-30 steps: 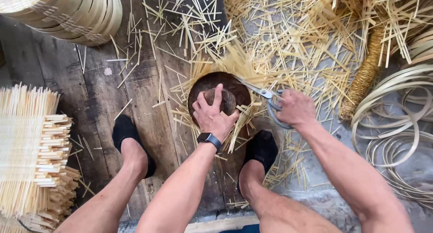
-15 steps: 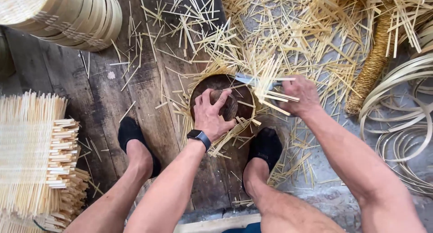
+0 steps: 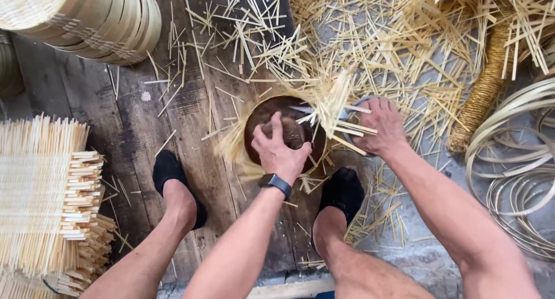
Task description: The person sits on the floor of a bamboo workshop and trims bamboo strips with scissors over a round wooden mold, then presses and fits a woven bamboo mat onto a round bamboo frame. They repeat trimming and fitting, then place the finished woven base onto a stack of bamboo steamer bodies.
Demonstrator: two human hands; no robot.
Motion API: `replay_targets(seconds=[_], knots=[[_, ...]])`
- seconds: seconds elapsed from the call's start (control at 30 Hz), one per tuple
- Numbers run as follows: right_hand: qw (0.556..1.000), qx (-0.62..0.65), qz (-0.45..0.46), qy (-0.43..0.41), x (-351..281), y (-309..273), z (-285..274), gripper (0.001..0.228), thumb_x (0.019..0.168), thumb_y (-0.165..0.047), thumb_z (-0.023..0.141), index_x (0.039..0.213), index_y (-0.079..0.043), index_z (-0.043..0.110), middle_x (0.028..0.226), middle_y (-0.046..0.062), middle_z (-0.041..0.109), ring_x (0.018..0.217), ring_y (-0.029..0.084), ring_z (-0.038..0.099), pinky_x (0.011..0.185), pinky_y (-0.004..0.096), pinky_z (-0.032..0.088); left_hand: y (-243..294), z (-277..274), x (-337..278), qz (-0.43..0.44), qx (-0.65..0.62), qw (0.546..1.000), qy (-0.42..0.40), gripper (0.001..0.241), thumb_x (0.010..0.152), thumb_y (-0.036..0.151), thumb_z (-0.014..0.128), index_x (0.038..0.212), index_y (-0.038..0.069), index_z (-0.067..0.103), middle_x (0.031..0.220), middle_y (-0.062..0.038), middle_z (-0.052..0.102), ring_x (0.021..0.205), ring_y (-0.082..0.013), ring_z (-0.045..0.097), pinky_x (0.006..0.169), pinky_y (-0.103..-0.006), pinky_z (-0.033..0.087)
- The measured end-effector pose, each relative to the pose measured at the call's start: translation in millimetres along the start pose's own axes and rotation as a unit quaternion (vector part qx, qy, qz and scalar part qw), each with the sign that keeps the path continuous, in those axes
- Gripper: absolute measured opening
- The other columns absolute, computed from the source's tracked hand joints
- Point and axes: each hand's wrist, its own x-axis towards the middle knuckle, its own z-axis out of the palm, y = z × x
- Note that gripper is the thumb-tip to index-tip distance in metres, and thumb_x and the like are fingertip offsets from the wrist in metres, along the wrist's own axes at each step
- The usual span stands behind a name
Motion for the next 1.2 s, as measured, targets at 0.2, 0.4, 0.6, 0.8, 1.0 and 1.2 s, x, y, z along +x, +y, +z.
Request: replay_targets(seconds=[0.2,0.4,0.6,0.8,1.0,1.2], knots=[[0.981,0.049,0.067,-0.178,-4.9,17.1,27.1,0.032,0.080,-0.031,0.075,0.098,-0.006,0.064,0.099,0.014,0.064,0.099,0.032,0.065,0.091,0.044,0.056,-10.9,-17.0,10.5,0.139,0.037,0.987,-0.074,0.094,0.052,0.025,0.088,0.140,0.027,0.053,0.144,-0.024,0.037,0.130,-0.0487,0.038,0.104,-0.0555,0.044],[0.997,-0.052,-0.001,-0.057,-3.3,12.5,27.2,0.044,0.074,-0.037,0.073,0.101,-0.004,0.062,0.086,0.012,0.062,0.081,0.025,0.064,0.074,0.037,0.056,-17.8,-28.3,19.1,0.228,0.039,0.965,-0.122,0.091,0.051,0.016,0.084,0.136,0.027,0.057,0.145,-0.020,0.040,0.133,-0.0481,0.040,0.104,-0.0560,0.046],[0.986,-0.084,-0.008,-0.142,-17.5,22.8,38.7,0.027,0.076,-0.027,0.068,0.097,-0.010,0.065,0.088,0.008,0.058,0.088,0.022,0.059,0.073,0.035,0.053,-16.2,-43.9,29.9,0.285,0.102,0.926,-0.225,0.088,0.050,0.012,0.084,0.132,0.031,0.059,0.148,-0.015,0.040,0.134,-0.0432,0.041,0.102,-0.0562,0.047],[0.992,-0.102,-0.049,0.059,-10.9,-1.5,19.0,0.028,0.075,-0.034,0.065,0.086,-0.009,0.065,0.082,0.007,0.056,0.083,0.022,0.060,0.074,0.036,0.055,-14.2,-49.3,39.6,0.344,0.187,0.868,-0.307,0.089,0.049,0.006,0.082,0.130,0.033,0.057,0.149,-0.013,0.038,0.140,-0.0410,0.037,0.098,-0.0598,0.044],[0.978,-0.019,0.007,-0.205,-14.1,21.8,43.5,0.013,0.097,-0.018,0.055,0.100,-0.008,0.062,0.089,0.010,0.055,0.085,0.023,0.060,0.073,0.035,0.053,-11.6,-39.0,15.5,0.329,0.296,0.871,-0.215,0.116,0.048,0.009,0.088,0.152,0.023,0.039,0.159,-0.014,0.032,0.140,-0.0475,0.033,0.106,-0.0683,0.035],[0.983,-0.159,-0.039,-0.081,10.1,-0.5,19.7,0.032,0.070,-0.027,0.060,0.093,-0.005,0.066,0.081,0.009,0.061,0.075,0.020,0.063,0.071,0.034,0.056,-5.0,-25.7,8.2,0.166,0.227,0.946,-0.161,0.107,0.059,0.027,0.092,0.148,0.006,0.035,0.140,-0.026,0.043,0.130,-0.0473,0.041,0.114,-0.0587,0.032]])
